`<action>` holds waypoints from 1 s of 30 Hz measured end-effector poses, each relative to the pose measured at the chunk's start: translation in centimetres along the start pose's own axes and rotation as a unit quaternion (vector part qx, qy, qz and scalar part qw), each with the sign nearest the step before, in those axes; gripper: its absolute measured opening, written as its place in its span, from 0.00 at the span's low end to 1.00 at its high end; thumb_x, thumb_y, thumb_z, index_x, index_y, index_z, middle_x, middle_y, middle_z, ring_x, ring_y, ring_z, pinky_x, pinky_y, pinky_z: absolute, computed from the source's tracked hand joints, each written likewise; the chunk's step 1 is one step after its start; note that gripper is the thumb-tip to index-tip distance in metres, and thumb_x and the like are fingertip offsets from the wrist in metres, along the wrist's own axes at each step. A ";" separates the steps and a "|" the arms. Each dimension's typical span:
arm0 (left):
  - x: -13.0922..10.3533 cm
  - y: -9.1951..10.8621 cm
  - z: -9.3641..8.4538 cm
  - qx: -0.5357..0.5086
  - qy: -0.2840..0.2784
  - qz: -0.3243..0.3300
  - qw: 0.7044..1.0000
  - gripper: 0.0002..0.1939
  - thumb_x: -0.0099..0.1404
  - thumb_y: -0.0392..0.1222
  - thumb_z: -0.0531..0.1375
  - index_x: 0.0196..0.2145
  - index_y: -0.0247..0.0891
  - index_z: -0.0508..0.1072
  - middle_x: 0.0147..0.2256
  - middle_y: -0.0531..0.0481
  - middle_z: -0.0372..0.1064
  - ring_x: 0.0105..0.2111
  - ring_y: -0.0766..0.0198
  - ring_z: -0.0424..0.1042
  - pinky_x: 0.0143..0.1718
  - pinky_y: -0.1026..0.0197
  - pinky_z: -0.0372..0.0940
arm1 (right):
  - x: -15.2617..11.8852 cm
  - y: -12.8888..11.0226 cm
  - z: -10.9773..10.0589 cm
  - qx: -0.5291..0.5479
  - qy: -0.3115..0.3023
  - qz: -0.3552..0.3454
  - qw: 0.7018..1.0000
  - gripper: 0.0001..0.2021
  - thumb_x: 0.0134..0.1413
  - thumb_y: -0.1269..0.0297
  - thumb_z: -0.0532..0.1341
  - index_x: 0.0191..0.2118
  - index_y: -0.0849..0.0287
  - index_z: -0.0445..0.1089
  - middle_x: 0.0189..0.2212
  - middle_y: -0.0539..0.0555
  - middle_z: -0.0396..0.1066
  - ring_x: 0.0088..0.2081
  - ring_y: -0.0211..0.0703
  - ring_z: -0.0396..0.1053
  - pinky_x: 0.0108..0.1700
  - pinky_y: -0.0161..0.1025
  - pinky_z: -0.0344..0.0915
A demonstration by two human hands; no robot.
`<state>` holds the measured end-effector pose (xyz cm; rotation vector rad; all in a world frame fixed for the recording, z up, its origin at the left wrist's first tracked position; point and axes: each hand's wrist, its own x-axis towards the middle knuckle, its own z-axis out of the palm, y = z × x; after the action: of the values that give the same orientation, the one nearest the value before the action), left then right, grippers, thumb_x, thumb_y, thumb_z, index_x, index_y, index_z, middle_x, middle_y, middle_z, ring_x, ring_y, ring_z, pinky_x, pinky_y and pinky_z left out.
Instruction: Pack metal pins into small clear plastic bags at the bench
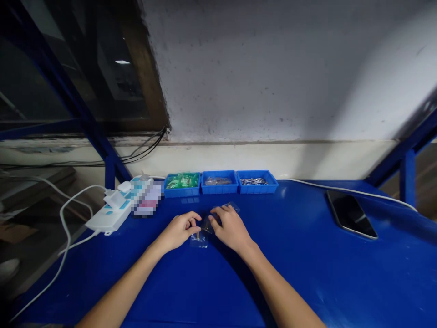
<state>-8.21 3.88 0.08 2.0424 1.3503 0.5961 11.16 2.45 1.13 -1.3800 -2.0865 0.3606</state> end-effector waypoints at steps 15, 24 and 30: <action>-0.2 2.0 -0.7 -0.303 0.080 0.032 0.949 0.08 0.59 0.43 0.59 0.35 0.36 0.70 0.27 0.54 0.65 0.28 0.68 0.65 0.31 0.67 0.59 | -0.5 -2.0 0.7 0.146 -0.001 0.008 0.989 0.07 0.56 0.67 0.55 0.30 0.58 0.70 0.27 0.51 0.67 0.30 0.39 0.65 0.32 0.35 0.59; 0.0 1.2 -0.3 -0.155 0.112 0.030 0.981 0.06 0.53 0.31 0.54 0.30 0.36 0.67 0.22 0.57 0.61 0.23 0.70 0.61 0.27 0.67 0.57 | -0.4 -1.2 0.2 0.112 0.074 0.015 0.991 0.08 0.57 0.68 0.54 0.31 0.58 0.69 0.27 0.52 0.69 0.30 0.40 0.65 0.32 0.36 0.59; -0.4 2.0 0.3 -0.063 0.044 0.044 0.996 0.07 0.51 0.28 0.50 0.26 0.37 0.63 0.23 0.57 0.57 0.23 0.70 0.57 0.25 0.67 0.52 | -0.5 -1.6 0.1 0.116 0.110 -0.006 0.987 0.09 0.58 0.67 0.54 0.34 0.58 0.72 0.28 0.53 0.68 0.30 0.40 0.65 0.32 0.36 0.61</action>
<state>-6.83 2.82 1.26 2.0029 1.2440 0.7993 10.07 1.35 1.70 -1.2103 -1.8109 0.4130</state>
